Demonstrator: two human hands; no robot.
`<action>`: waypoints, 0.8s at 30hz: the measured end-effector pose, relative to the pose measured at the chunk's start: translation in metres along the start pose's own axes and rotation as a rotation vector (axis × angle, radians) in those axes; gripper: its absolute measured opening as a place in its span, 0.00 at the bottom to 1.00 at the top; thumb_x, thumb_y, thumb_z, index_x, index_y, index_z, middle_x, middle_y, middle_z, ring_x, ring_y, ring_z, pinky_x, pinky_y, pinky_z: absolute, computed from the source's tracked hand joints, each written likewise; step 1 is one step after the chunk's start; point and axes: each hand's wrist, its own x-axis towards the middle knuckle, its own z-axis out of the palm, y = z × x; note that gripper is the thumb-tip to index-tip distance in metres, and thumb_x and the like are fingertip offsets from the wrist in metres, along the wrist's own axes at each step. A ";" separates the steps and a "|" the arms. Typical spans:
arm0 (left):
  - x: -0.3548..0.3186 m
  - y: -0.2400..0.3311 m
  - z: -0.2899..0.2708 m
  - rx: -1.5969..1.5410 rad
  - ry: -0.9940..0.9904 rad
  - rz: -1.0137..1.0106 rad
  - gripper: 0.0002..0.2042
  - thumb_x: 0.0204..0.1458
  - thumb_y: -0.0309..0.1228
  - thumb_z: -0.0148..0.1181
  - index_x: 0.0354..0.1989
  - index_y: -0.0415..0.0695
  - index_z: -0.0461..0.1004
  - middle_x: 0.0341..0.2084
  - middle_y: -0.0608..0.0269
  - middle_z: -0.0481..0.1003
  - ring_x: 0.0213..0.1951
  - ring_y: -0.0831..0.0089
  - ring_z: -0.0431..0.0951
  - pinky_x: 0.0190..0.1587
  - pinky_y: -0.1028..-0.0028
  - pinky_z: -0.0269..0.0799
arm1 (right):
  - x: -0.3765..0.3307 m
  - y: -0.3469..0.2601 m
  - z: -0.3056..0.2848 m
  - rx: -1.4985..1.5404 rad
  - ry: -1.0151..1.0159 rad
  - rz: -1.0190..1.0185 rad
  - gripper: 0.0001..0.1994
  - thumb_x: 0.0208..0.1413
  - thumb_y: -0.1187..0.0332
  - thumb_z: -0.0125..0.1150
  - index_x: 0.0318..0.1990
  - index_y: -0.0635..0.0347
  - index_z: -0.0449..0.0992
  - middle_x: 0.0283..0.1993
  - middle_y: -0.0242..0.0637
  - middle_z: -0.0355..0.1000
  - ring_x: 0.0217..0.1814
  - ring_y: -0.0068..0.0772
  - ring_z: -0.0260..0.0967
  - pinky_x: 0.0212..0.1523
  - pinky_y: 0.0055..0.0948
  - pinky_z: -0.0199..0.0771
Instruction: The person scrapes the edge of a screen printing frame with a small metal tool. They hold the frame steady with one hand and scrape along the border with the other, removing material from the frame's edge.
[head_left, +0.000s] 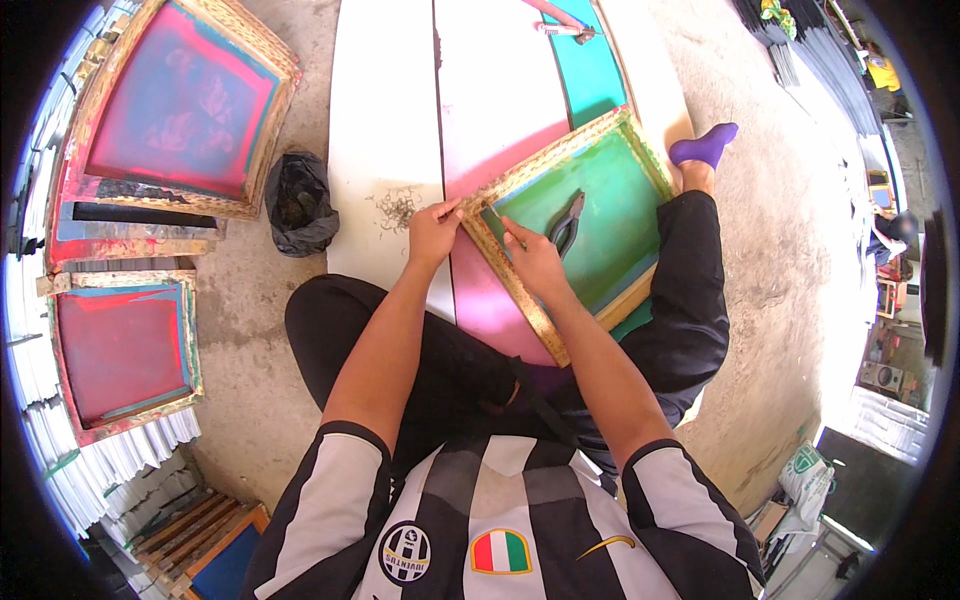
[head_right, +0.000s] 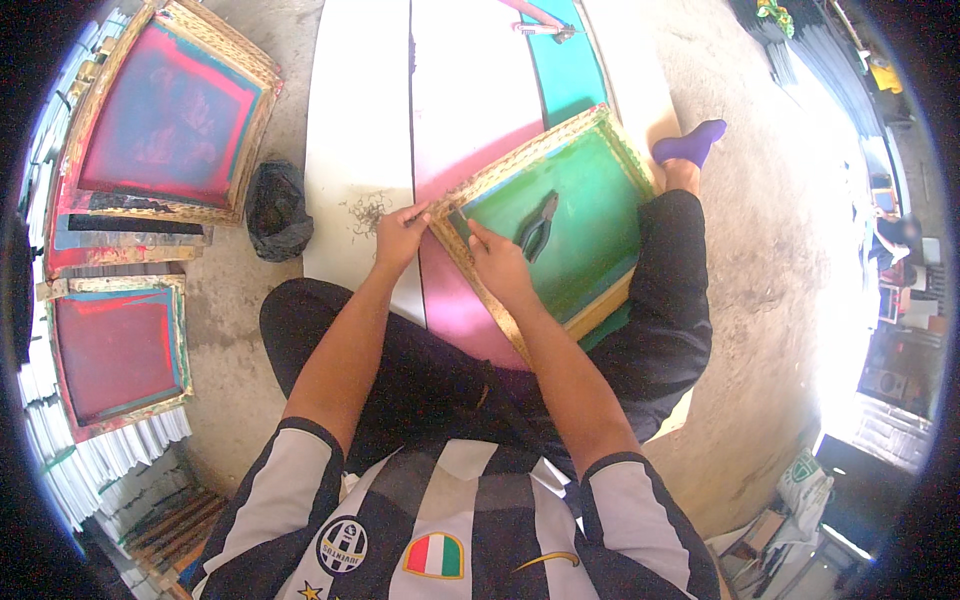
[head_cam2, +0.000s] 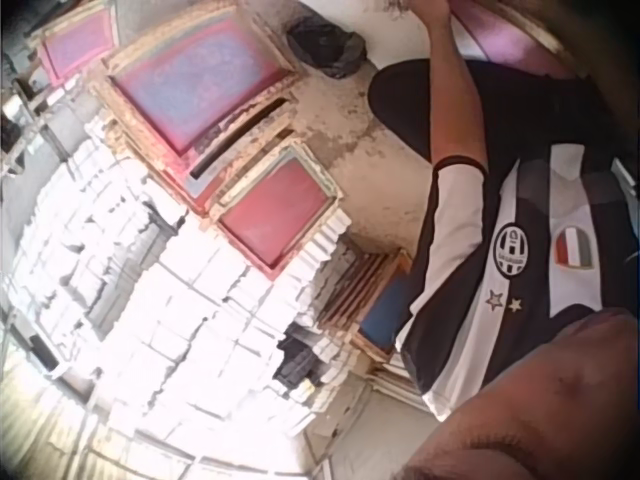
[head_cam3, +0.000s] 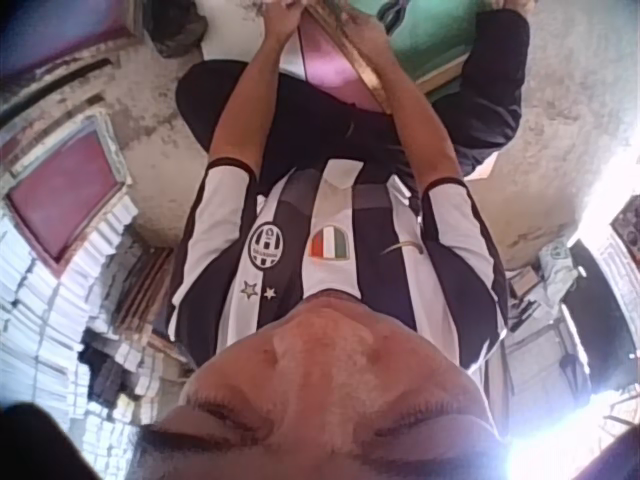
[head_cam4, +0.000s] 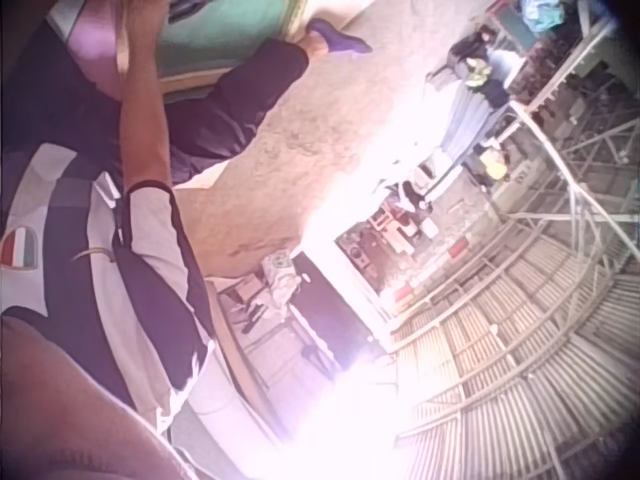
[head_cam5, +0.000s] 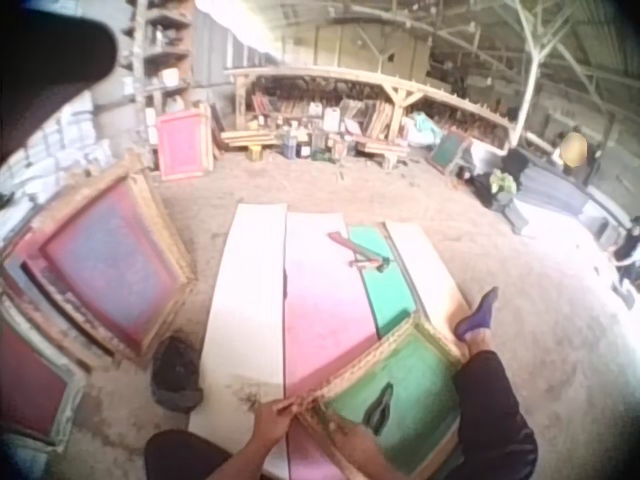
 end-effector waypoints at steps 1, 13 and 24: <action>0.000 0.001 0.000 0.001 0.006 0.005 0.15 0.57 0.29 0.65 0.52 0.40 0.82 0.42 0.49 0.84 0.42 0.67 0.84 0.48 0.71 0.76 | -0.001 -0.004 -0.002 -0.076 -0.028 0.052 0.19 0.67 0.59 0.55 0.63 0.46 0.76 0.47 0.54 0.80 0.44 0.60 0.80 0.47 0.53 0.79; 0.004 -0.012 0.000 0.105 0.032 0.055 0.14 0.55 0.30 0.65 0.49 0.40 0.83 0.37 0.48 0.84 0.38 0.62 0.85 0.44 0.67 0.77 | 0.014 -0.091 -0.018 -0.652 -0.342 0.292 0.21 0.68 0.62 0.46 0.66 0.40 0.70 0.47 0.53 0.79 0.49 0.58 0.78 0.52 0.54 0.78; 0.004 -0.012 0.001 0.125 0.048 0.092 0.14 0.56 0.29 0.64 0.50 0.40 0.82 0.43 0.47 0.83 0.44 0.61 0.85 0.49 0.68 0.77 | 0.002 -0.048 -0.009 -0.181 -0.177 0.274 0.23 0.65 0.61 0.56 0.67 0.51 0.71 0.46 0.53 0.80 0.48 0.58 0.79 0.51 0.50 0.77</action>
